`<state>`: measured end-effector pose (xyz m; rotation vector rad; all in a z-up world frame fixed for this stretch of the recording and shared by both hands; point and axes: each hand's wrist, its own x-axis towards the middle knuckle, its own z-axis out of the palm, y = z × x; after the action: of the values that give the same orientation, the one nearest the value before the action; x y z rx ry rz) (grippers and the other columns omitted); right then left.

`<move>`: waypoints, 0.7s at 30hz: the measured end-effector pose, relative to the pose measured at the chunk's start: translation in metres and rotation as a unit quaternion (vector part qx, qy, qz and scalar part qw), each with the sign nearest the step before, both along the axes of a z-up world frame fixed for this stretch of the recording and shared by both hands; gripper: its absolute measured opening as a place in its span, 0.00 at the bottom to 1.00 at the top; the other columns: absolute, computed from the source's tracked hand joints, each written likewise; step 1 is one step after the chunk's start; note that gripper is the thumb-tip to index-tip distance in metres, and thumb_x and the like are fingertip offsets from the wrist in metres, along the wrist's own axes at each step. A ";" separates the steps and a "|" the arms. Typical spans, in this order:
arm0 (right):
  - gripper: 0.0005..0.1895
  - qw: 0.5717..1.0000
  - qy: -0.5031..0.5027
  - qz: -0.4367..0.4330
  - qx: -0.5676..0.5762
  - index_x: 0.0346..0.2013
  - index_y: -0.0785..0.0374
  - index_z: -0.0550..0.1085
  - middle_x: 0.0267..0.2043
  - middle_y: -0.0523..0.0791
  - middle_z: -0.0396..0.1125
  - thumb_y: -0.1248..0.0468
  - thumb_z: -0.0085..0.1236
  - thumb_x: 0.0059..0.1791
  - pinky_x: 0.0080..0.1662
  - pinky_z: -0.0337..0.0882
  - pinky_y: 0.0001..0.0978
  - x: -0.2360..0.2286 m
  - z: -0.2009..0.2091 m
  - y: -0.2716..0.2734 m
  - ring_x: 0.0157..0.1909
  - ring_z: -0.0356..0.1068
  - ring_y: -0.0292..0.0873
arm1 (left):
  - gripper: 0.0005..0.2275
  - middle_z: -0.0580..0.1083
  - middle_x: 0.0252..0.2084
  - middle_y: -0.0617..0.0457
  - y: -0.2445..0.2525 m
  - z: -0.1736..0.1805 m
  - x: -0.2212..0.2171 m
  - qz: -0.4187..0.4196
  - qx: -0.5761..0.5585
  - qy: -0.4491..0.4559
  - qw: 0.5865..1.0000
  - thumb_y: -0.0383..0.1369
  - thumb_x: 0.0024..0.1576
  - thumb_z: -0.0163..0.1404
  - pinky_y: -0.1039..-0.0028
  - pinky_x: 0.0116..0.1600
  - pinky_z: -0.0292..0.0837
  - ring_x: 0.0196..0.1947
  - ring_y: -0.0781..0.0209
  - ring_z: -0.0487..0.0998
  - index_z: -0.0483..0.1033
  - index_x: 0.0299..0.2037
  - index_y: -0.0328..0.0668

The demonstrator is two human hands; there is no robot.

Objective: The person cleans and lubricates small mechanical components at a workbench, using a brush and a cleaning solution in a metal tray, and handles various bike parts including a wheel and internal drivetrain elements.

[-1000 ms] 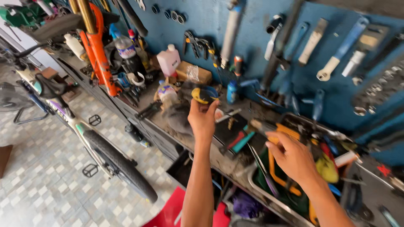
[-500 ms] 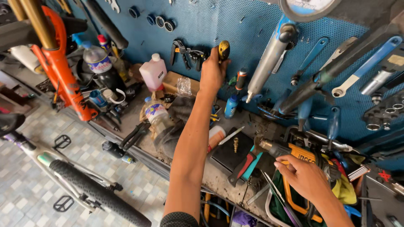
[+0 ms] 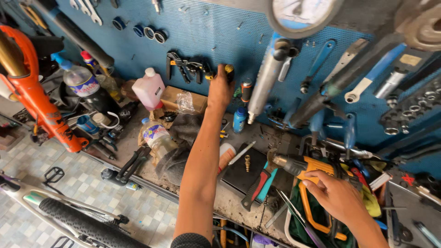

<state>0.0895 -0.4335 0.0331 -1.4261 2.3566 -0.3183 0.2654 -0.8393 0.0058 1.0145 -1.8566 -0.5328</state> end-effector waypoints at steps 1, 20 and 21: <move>0.20 1.000 0.001 0.005 -0.020 0.51 0.41 0.76 0.28 0.43 0.79 0.42 0.55 0.48 0.38 0.75 0.40 -0.004 -0.004 0.001 0.33 0.79 0.47 | 0.28 0.76 0.46 0.27 0.004 0.003 0.000 0.001 0.009 -0.009 1.000 0.26 0.54 0.60 0.49 0.48 0.75 0.46 0.28 0.78 0.58 0.61 0.38; 0.18 0.955 0.044 -0.241 -0.165 0.49 0.49 0.78 0.35 0.48 0.76 0.47 0.59 0.49 0.41 0.75 0.45 -0.213 -0.057 0.236 0.38 0.78 0.51 | 0.05 0.71 0.50 0.37 0.501 -0.002 -0.113 -0.173 0.051 0.105 0.978 0.24 0.56 0.55 0.68 0.43 0.78 0.47 0.49 0.77 0.78 0.39 0.30; 0.18 0.952 0.046 -0.251 -0.167 0.49 0.50 0.78 0.36 0.47 0.77 0.48 0.59 0.49 0.41 0.75 0.46 -0.235 -0.063 0.258 0.38 0.78 0.51 | 0.10 0.69 0.54 0.38 0.514 0.007 -0.126 -0.186 0.069 0.103 0.975 0.24 0.55 0.55 0.68 0.44 0.77 0.48 0.50 0.77 0.75 0.46 0.30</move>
<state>-0.1457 -0.1752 -0.0301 -0.9535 2.8240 -0.8358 0.1393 -0.3248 0.0127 0.6671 -1.8476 -0.9648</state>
